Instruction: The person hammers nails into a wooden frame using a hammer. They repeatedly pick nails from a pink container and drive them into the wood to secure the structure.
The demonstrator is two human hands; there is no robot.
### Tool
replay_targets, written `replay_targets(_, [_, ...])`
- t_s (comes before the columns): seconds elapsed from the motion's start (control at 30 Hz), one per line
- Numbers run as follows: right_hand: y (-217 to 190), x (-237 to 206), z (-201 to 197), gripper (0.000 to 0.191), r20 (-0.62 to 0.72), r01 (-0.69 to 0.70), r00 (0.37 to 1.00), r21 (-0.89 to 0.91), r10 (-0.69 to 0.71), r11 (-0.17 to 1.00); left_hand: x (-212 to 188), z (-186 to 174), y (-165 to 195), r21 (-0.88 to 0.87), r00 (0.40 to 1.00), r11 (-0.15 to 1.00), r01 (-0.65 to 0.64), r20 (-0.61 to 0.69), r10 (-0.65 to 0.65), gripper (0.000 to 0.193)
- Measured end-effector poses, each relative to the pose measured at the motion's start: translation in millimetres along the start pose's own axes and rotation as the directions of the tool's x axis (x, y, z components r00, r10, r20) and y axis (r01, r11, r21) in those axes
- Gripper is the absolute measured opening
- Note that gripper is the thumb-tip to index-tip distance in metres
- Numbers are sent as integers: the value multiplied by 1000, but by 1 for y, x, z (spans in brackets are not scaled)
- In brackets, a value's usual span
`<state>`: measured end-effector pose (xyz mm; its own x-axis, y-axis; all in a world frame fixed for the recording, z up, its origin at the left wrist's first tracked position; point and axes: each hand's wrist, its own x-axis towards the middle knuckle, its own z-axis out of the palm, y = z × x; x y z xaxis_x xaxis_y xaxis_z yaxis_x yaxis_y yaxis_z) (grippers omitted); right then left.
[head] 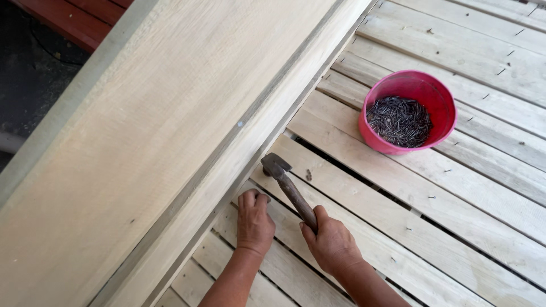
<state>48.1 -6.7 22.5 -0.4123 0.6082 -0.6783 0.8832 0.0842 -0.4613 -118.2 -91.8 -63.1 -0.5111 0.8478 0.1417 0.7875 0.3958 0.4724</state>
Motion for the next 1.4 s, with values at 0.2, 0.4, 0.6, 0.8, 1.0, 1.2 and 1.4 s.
replay_targets(0.2, [22,10,1,35,-37,-25,999,224,34,974,18,-9,13,-19,995,998,-59,-78,57,26])
replay_targets(0.4, [28,27,-25,38,-281,54,959,284,30,957,79,-11,73,-151,898,929,-337,-347,270,12])
replay_targets(0.6, [44,66,-52,40,-447,103,892,345,67,933,138,14,165,-230,841,841,-490,-378,387,10])
replay_targets(0.8, [76,104,-48,38,-412,103,907,17,-87,995,157,52,227,-239,919,888,-393,-65,389,11])
replay_targets(1.0, [70,104,-41,42,-76,-174,931,769,358,615,171,117,278,-244,853,848,-470,123,508,11])
replay_targets(1.2, [52,84,-59,44,190,-304,899,919,395,249,215,147,309,-97,797,959,-266,538,276,41])
replay_targets(1.4, [45,69,-68,48,232,-313,885,939,404,144,227,135,293,29,750,965,-259,635,182,49])
